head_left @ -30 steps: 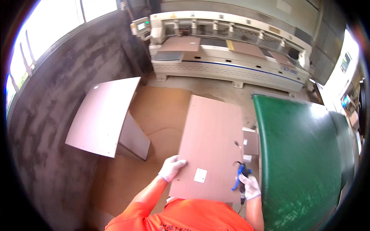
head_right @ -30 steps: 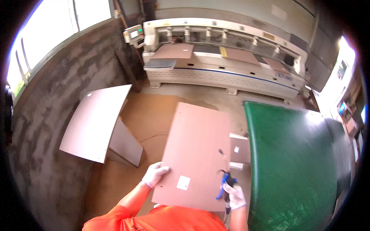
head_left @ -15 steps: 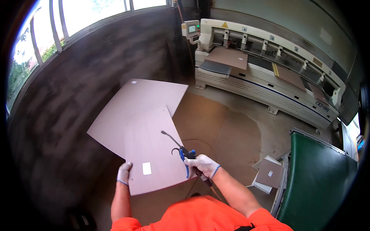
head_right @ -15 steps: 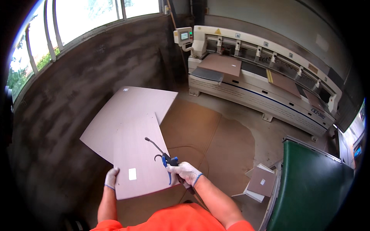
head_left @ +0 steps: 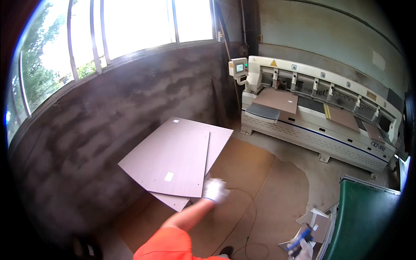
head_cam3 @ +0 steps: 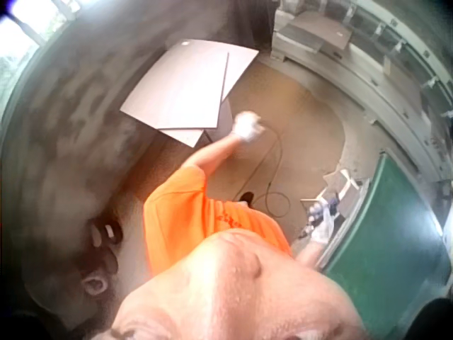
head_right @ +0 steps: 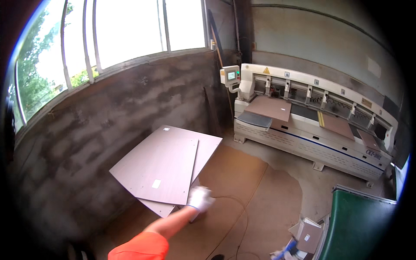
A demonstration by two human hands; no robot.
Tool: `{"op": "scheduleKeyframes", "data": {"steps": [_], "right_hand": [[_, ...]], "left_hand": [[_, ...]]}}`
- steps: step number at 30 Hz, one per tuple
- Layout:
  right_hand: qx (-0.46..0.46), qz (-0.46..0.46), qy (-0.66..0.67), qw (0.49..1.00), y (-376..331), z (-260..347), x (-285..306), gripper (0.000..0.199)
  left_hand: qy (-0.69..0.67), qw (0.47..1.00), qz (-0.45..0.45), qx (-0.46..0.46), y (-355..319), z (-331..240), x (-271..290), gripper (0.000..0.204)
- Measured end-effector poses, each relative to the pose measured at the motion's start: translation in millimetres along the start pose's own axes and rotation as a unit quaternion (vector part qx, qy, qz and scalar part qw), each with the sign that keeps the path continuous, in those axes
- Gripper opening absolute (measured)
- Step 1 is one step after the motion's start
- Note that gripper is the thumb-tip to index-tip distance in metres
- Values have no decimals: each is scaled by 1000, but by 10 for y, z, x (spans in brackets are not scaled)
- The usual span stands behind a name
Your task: The person loads rectangular panels into an edge-banding machine, activates the cycle, and removes the processed panels. They then carry the panels to a green workbench and stack them. The person also briefly adjusts a floor fan during the workflow.
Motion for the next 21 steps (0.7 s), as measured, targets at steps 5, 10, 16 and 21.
{"op": "scheduleKeyframes", "data": {"steps": [5, 10, 16, 21], "right_hand": [[44, -124, 164, 978, -1014, -89, 1665, 28], [219, -276, 245, 903, -2661, -281, 3293, 23], [271, -506, 110, 811, -4631, -704, 4333, 25], [91, -710, -54, 697, -5870, -1246, 4842, 27]], "left_hand": [[-175, 901, 200, -342, -2264, -2997, -1914, 63], [-82, 776, 360, -511, -4782, -3858, -2066, 48], [-212, 706, 248, -629, -5889, -3596, -2364, 60], [-186, 624, 240, -720, -6571, -4246, -2453, 58]]}}
Point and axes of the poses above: each hand's wrist, its own y-axis towards the middle knuckle, its own x-axis out of the back of the hand, z = x × y, the point moved 6 cm from there along y, towards the middle knuckle, and after that the axes turned 14 degrees about x, right-handed, at the moved point
